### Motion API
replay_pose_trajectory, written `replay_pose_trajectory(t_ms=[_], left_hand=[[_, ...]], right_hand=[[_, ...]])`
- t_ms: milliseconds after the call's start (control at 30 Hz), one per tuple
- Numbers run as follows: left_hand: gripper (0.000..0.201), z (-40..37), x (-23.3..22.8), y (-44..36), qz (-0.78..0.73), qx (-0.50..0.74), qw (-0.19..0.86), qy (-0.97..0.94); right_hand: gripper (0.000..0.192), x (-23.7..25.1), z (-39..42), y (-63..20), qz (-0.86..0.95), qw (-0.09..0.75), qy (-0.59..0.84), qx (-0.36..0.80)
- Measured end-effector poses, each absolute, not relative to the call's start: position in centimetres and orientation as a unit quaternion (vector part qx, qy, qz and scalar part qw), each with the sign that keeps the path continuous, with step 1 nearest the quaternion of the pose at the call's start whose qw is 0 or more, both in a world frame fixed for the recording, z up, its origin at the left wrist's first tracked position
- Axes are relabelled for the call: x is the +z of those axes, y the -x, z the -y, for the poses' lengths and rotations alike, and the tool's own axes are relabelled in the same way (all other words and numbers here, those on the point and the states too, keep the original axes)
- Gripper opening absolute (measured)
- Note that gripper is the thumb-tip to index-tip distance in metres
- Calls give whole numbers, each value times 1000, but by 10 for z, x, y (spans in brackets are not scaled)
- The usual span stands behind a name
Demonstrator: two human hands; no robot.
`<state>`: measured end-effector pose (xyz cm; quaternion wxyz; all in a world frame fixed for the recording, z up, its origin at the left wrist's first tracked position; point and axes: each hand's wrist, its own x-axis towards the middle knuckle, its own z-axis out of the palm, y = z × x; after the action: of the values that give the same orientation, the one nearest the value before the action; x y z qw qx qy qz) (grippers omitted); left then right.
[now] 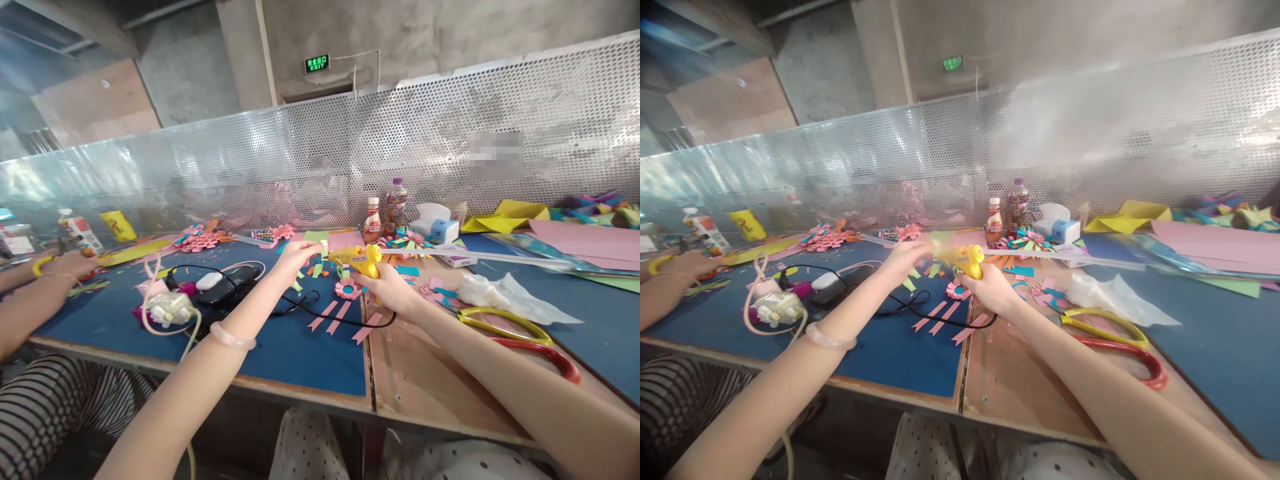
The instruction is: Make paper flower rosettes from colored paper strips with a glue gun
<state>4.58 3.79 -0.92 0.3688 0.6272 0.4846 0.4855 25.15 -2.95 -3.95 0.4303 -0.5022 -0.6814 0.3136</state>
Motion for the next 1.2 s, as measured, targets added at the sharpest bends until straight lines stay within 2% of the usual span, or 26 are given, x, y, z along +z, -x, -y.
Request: replay_pose_trajectory(t_ms=[1200], left_hand=[[32,-40,-12,-43,-485,493,364,-624]], right_hand=[[24,-42,28,-253,695,401,533,267]])
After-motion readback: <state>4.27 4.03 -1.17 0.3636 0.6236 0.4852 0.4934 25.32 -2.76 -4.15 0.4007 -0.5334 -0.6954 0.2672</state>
